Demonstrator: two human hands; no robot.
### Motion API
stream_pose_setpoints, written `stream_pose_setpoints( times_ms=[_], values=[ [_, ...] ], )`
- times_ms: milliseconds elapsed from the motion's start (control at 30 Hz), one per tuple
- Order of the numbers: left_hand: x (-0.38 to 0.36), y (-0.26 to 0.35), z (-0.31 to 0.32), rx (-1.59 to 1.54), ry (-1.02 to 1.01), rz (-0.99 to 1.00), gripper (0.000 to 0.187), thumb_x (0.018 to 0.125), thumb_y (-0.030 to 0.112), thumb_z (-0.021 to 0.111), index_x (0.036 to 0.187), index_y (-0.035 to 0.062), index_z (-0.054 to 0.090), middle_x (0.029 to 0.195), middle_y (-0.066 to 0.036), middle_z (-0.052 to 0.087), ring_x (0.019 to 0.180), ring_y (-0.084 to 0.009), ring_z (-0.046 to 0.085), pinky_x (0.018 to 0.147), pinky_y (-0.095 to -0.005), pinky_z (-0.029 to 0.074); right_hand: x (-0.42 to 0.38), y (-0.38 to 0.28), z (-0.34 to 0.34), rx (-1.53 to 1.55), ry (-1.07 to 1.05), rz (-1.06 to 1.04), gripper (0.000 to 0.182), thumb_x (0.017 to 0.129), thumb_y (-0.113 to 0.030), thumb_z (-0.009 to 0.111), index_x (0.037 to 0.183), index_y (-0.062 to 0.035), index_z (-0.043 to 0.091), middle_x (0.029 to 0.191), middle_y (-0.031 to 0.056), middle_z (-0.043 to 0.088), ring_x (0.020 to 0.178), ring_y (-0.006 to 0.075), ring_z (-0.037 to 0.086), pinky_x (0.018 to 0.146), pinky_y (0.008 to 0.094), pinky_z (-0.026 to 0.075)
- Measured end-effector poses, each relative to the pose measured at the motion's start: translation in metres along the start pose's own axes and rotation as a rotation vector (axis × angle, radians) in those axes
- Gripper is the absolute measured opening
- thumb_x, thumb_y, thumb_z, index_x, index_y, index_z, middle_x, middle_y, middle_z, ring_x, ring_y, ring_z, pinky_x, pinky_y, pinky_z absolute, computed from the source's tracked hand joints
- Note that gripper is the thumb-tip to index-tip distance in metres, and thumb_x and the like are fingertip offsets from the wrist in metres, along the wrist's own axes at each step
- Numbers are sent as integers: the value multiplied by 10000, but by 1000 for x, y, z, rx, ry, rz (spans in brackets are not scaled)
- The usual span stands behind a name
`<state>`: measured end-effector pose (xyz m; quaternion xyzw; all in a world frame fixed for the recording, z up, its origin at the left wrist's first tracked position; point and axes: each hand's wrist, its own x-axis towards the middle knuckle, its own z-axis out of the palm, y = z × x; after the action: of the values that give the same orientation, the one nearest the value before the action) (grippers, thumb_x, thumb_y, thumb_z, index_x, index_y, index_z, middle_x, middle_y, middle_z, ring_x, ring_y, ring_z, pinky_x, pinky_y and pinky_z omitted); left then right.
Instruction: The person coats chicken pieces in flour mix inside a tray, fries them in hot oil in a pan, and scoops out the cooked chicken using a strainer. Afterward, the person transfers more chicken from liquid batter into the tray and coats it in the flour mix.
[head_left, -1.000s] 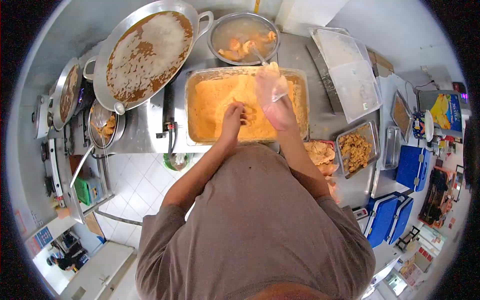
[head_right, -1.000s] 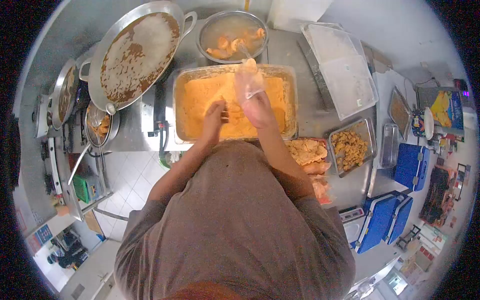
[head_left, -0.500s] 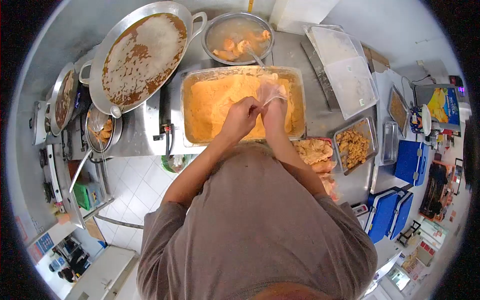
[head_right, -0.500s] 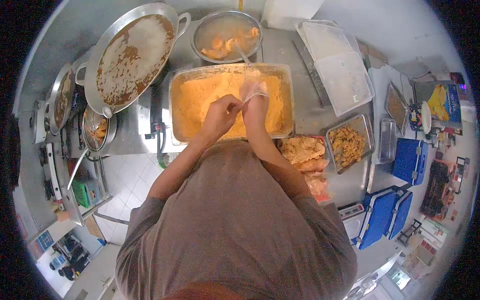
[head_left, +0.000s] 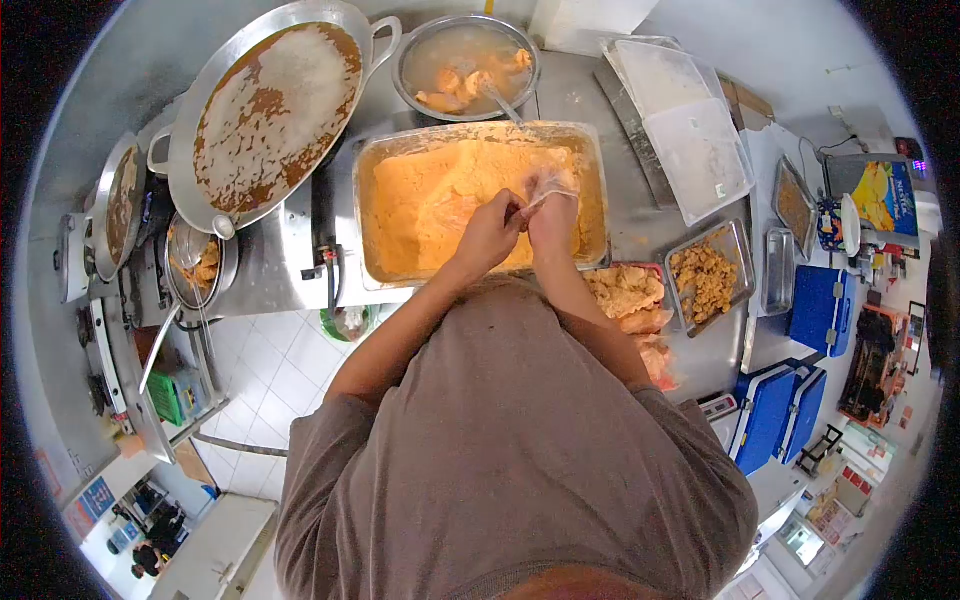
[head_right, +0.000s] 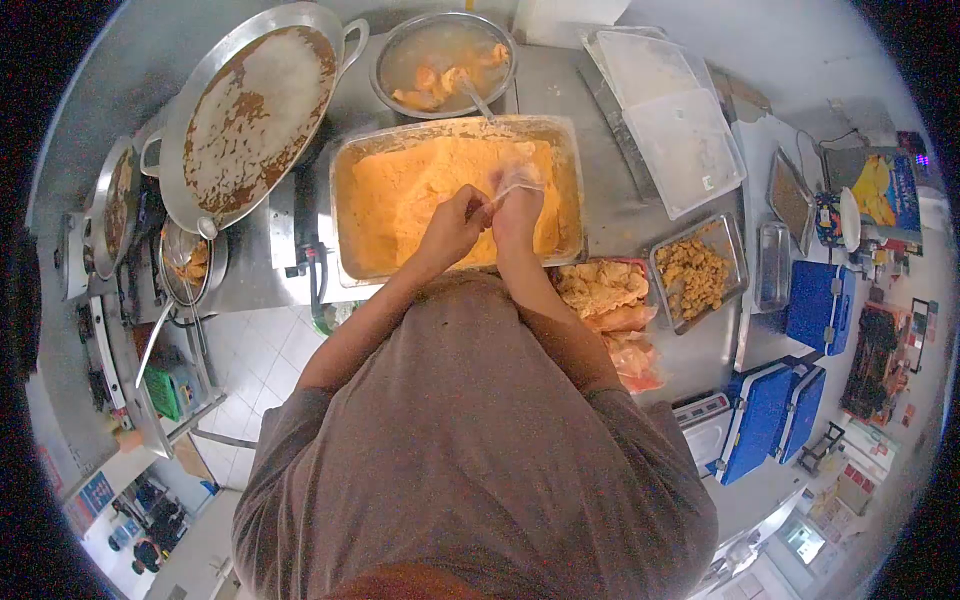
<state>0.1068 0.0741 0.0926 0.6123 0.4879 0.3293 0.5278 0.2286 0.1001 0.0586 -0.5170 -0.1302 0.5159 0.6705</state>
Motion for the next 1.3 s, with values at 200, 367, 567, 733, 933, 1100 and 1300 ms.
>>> stream_pose_setpoints(
  times_ms=[200,367,567,733,933,1100,1300],
  values=[
    [1,4,2,57,-54,0,163,1001,152,566,999,-10,548,788,-138,663,732,-217,645,693,-354,499,8,16,-7,68,31,-66,412,1039,-407,470,1169,-28,566,1054,35,583,861,144,560,674,258,478],
    [0,-8,6,73,-111,128,143,1006,134,534,1006,-9,545,842,-166,674,782,-286,656,733,-388,494,-6,1,2,-91,-24,109,594,1041,-534,376,1384,-56,458,1224,47,551,1025,168,557,772,288,490],
    [0,9,9,60,-258,112,132,993,133,525,986,1,535,921,-198,639,845,-349,634,748,-421,491,4,20,-25,323,-152,213,633,1009,-559,419,1417,-75,448,1386,87,475,1234,287,475,1058,411,387],
    [-9,15,20,165,-310,228,170,990,174,524,983,5,533,880,-204,608,826,-402,602,751,-452,478,23,11,-43,657,-166,304,671,992,-586,425,1419,-67,436,1415,103,434,1241,329,468,1051,474,388],
    [-17,4,13,65,-408,118,212,1001,220,534,1020,10,553,923,-172,627,890,-308,636,780,-422,485,10,-6,-21,482,-87,285,832,884,-728,476,1452,-124,411,1431,113,397,1287,370,409,1024,592,387],
    [-13,-62,-13,-48,-264,-86,284,1007,261,538,1146,19,594,1018,-98,665,881,-201,651,776,-359,510,58,16,-96,280,-288,297,497,980,-454,556,1267,-48,553,1119,119,640,1035,292,603,888,447,519],
    [5,-177,-66,-115,488,-728,480,919,416,642,1026,-52,661,912,-203,688,847,-236,682,736,-379,540,25,-26,-66,-203,-79,159,183,957,-186,643,1081,-52,648,974,74,661,791,186,627,723,342,510]
  ],
)
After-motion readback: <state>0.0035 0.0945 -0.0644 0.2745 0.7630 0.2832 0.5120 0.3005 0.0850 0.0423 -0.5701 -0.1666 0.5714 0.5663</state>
